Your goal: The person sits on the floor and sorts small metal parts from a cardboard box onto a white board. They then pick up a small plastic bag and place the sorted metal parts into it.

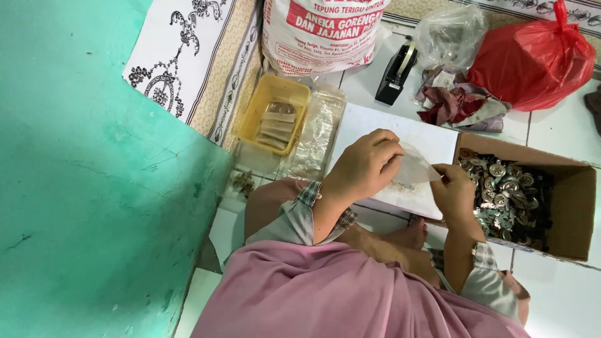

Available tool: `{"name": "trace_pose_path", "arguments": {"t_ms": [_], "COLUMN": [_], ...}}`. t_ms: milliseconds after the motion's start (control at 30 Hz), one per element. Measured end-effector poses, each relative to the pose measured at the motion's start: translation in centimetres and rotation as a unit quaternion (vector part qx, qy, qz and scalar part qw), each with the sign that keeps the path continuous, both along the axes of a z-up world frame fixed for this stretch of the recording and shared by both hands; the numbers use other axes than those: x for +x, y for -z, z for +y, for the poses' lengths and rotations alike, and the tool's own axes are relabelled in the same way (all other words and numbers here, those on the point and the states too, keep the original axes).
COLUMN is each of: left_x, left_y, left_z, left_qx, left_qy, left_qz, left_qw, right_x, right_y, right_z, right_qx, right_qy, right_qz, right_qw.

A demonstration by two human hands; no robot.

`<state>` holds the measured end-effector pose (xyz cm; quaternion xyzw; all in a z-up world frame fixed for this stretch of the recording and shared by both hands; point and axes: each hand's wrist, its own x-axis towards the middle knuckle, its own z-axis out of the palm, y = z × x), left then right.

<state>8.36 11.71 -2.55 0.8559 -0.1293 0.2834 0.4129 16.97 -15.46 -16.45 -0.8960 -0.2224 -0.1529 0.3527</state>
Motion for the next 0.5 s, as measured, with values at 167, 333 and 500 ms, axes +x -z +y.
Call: {"name": "trace_pose_path", "arguments": {"t_ms": [167,333,500], "left_x": [0.6,0.0,0.3], "left_y": [-0.5,0.2,1.8], "left_z": [-0.3,-0.4,0.2], "left_qx": [0.015,0.029,0.043], "left_qy": [-0.003,-0.015,-0.026], "left_qz": [-0.036,-0.029,0.01], "left_qw": [0.999,0.999,0.999], "right_x": [-0.9,-2.0,-0.2], "right_y": [4.8,2.8,6.5], "right_z": [0.4,2.4,1.5], "right_qx": [-0.208,-0.237,-0.251], "right_qy": [0.074,0.067,0.051], "right_qz": [0.259,0.305,0.303], "right_qw": [0.94,0.92,0.918]}}
